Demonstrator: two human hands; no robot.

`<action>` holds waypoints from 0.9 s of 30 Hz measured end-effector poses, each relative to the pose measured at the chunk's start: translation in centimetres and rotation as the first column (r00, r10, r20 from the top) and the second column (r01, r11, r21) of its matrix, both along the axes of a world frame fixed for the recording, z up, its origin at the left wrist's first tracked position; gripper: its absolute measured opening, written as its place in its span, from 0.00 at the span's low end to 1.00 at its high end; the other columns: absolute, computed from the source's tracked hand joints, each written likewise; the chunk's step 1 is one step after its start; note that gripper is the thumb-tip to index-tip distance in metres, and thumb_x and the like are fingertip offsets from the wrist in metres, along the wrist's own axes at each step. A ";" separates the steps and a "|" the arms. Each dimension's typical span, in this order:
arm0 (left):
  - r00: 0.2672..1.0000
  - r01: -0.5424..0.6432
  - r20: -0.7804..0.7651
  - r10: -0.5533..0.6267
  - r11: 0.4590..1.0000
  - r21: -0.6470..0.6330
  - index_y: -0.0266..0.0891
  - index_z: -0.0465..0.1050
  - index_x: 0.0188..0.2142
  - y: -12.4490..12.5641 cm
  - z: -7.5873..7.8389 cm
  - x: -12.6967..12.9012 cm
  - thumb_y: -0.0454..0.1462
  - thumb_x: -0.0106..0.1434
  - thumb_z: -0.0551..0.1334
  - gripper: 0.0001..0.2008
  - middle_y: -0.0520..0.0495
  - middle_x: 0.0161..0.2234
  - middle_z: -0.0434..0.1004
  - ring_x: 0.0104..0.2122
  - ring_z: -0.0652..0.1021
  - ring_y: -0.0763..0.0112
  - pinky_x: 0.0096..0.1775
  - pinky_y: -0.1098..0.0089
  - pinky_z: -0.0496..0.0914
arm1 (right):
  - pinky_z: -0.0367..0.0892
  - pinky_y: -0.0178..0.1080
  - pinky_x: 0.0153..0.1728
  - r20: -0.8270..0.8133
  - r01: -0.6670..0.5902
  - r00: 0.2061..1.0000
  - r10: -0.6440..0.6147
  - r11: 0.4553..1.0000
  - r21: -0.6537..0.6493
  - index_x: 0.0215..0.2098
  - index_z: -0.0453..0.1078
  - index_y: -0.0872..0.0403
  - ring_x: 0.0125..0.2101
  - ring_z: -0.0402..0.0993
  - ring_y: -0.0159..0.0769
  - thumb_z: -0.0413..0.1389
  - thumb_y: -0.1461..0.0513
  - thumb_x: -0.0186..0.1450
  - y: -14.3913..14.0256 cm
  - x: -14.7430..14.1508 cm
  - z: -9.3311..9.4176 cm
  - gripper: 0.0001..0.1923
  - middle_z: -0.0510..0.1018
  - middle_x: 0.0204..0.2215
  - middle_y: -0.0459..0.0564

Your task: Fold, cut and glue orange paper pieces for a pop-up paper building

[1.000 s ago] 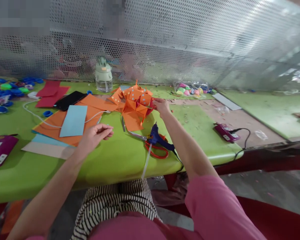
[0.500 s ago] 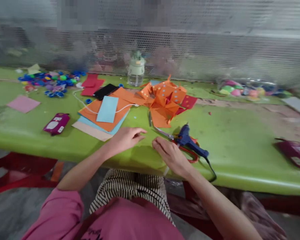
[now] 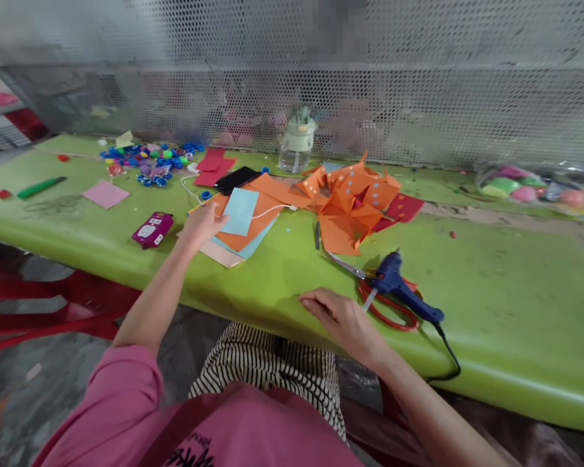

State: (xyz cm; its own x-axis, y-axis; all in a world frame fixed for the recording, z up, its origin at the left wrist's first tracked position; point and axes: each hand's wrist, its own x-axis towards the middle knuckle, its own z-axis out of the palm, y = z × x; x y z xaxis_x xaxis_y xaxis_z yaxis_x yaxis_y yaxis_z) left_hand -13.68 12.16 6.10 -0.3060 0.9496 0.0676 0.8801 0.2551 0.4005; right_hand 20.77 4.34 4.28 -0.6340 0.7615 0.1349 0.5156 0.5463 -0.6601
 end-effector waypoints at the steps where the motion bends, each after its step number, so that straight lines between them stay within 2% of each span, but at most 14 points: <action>1: 1.000 0.001 -0.001 -0.001 1.000 0.002 0.31 0.69 0.55 0.2 -0.4 0.1 0.44 0.64 0.63 0.24 0.29 0.50 0.78 0.53 0.76 0.45 0.54 0.54 0.68 | 0.69 0.37 0.31 -0.010 0.002 1.000 -0.002 1.000 0.003 0.39 0.74 0.50 0.32 0.79 0.36 0.48 0.59 0.72 -0.1 0.0 -0.1 0.12 0.83 0.34 0.50; 3: 1.000 -0.004 0.002 0.004 1.000 0.013 0.29 0.67 0.57 0.7 -1.0 0.5 0.43 0.62 0.65 0.28 0.24 0.54 0.74 0.57 0.73 0.41 0.56 0.51 0.65 | 0.70 0.37 0.32 -0.021 -0.002 1.000 0.002 1.000 0.014 0.40 0.75 0.50 0.32 0.80 0.36 0.49 0.59 0.72 -0.3 0.2 -0.3 0.12 0.83 0.35 0.50; 5: 1.000 -0.013 0.023 0.012 1.000 0.023 0.30 0.64 0.59 1.2 -1.5 0.6 0.42 0.59 0.67 0.31 0.25 0.54 0.74 0.57 0.73 0.40 0.57 0.52 0.65 | 0.71 0.38 0.32 -0.022 -0.013 1.000 0.014 0.999 0.029 0.39 0.75 0.51 0.32 0.80 0.36 0.50 0.59 0.71 -0.4 0.2 -0.5 0.11 0.83 0.33 0.50; 7: 0.998 -0.008 0.063 0.006 1.000 0.027 0.32 0.64 0.59 1.7 -1.8 0.7 0.39 0.56 0.69 0.32 0.30 0.48 0.79 0.54 0.76 0.43 0.55 0.55 0.67 | 0.72 0.38 0.33 -0.019 -0.023 1.000 0.024 0.999 0.042 0.38 0.75 0.50 0.32 0.79 0.36 0.51 0.60 0.71 -0.5 0.2 -0.8 0.11 0.82 0.32 0.49; 10: 0.990 0.021 0.137 -0.029 0.998 0.062 0.38 0.67 0.56 2.3 -1.9 0.5 0.37 0.56 0.68 0.28 0.41 0.40 0.82 0.45 0.81 0.53 0.48 0.62 0.70 | 0.71 0.38 0.32 -0.022 -0.025 0.999 0.026 0.999 0.047 0.38 0.74 0.50 0.32 0.79 0.36 0.51 0.60 0.71 -0.6 0.2 -1.2 0.10 0.81 0.32 0.49; 12: 0.984 0.012 0.175 -0.034 0.992 0.125 0.41 0.67 0.56 2.8 -1.7 0.0 0.38 0.60 0.65 0.24 0.45 0.40 0.82 0.42 0.81 0.59 0.45 0.65 0.71 | 0.71 0.38 0.32 -0.032 -0.016 0.999 0.018 0.998 0.054 0.38 0.74 0.51 0.32 0.78 0.36 0.50 0.59 0.72 -0.6 0.2 -1.4 0.10 0.81 0.32 0.49; 14: 0.977 -0.053 0.212 0.006 0.974 0.219 0.42 0.66 0.56 3.5 -1.3 -1.0 0.38 0.62 0.64 0.23 0.48 0.40 0.82 0.41 0.81 0.62 0.44 0.67 0.70 | 0.71 0.39 0.32 -0.039 -0.010 0.999 0.012 0.998 0.067 0.39 0.74 0.51 0.32 0.78 0.37 0.50 0.59 0.72 -0.7 0.2 -1.6 0.11 0.81 0.32 0.49; 16: 0.965 -0.148 0.251 0.071 0.942 0.302 0.42 0.69 0.52 4.2 -0.7 -2.3 0.38 0.61 0.64 0.19 0.52 0.35 0.82 0.41 0.81 0.65 0.44 0.69 0.68 | 0.71 0.39 0.33 -0.042 -0.013 0.999 0.016 0.997 0.077 0.39 0.74 0.51 0.33 0.77 0.37 0.50 0.59 0.72 -0.7 0.3 -1.8 0.11 0.80 0.32 0.50; 18: 0.959 -0.197 0.258 0.115 0.928 0.316 0.39 0.71 0.47 4.7 0.0 -3.7 0.40 0.62 0.63 0.14 0.55 0.29 0.80 0.44 0.81 0.66 0.46 0.70 0.66 | 0.71 0.39 0.34 -0.049 -0.021 0.999 0.025 0.997 0.079 0.39 0.73 0.51 0.33 0.77 0.37 0.50 0.59 0.72 -0.6 0.4 -2.0 0.10 0.80 0.32 0.50; 20: 0.963 -0.204 0.237 0.129 0.924 0.323 0.36 0.70 0.47 4.7 0.6 -4.4 0.40 0.64 0.62 0.14 0.54 0.32 0.80 0.52 0.77 0.63 0.51 0.68 0.63 | 0.71 0.39 0.35 -0.054 -0.025 0.998 0.030 0.997 0.078 0.39 0.73 0.51 0.33 0.77 0.37 0.50 0.60 0.72 -0.6 0.5 -2.1 0.09 0.80 0.32 0.49; 22: 0.974 -0.175 0.201 0.108 0.920 0.352 0.36 0.68 0.49 4.0 1.1 -4.3 0.41 0.64 0.63 0.16 0.48 0.42 0.80 0.61 0.69 0.58 0.58 0.63 0.59 | 0.71 0.39 0.35 -0.055 -0.026 0.998 0.030 0.997 0.076 0.40 0.73 0.50 0.34 0.77 0.37 0.51 0.60 0.72 -0.6 0.5 -2.1 0.09 0.80 0.32 0.49; 24: 0.986 -0.090 0.163 0.034 0.933 0.350 0.39 0.70 0.47 2.7 1.1 -3.2 0.42 0.64 0.63 0.14 0.43 0.49 0.77 0.62 0.66 0.54 0.61 0.60 0.57 | 0.71 0.39 0.35 -0.060 -0.026 0.998 0.030 0.997 0.072 0.40 0.73 0.50 0.33 0.77 0.37 0.51 0.60 0.72 -0.7 0.6 -2.1 0.09 0.80 0.32 0.50; 25: 0.988 -0.023 0.154 -0.028 0.948 0.318 0.41 0.72 0.44 1.8 1.0 -2.5 0.42 0.64 0.64 0.11 0.42 0.49 0.78 0.57 0.71 0.55 0.59 0.60 0.60 | 0.71 0.39 0.35 -0.065 -0.026 0.997 0.031 0.997 0.069 0.40 0.73 0.50 0.33 0.77 0.37 0.51 0.60 0.72 -0.7 0.6 -2.1 0.09 0.80 0.32 0.50; 27: 0.967 0.161 0.167 -0.194 0.968 0.191 0.43 0.76 0.36 -0.2 0.3 -0.8 0.43 0.58 0.69 0.09 0.46 0.40 0.81 0.43 0.79 0.59 0.48 0.63 0.69 | 0.71 0.39 0.35 -0.076 -0.029 0.997 0.033 0.997 0.065 0.40 0.73 0.51 0.33 0.77 0.37 0.51 0.60 0.72 -0.7 0.6 -2.0 0.09 0.80 0.32 0.50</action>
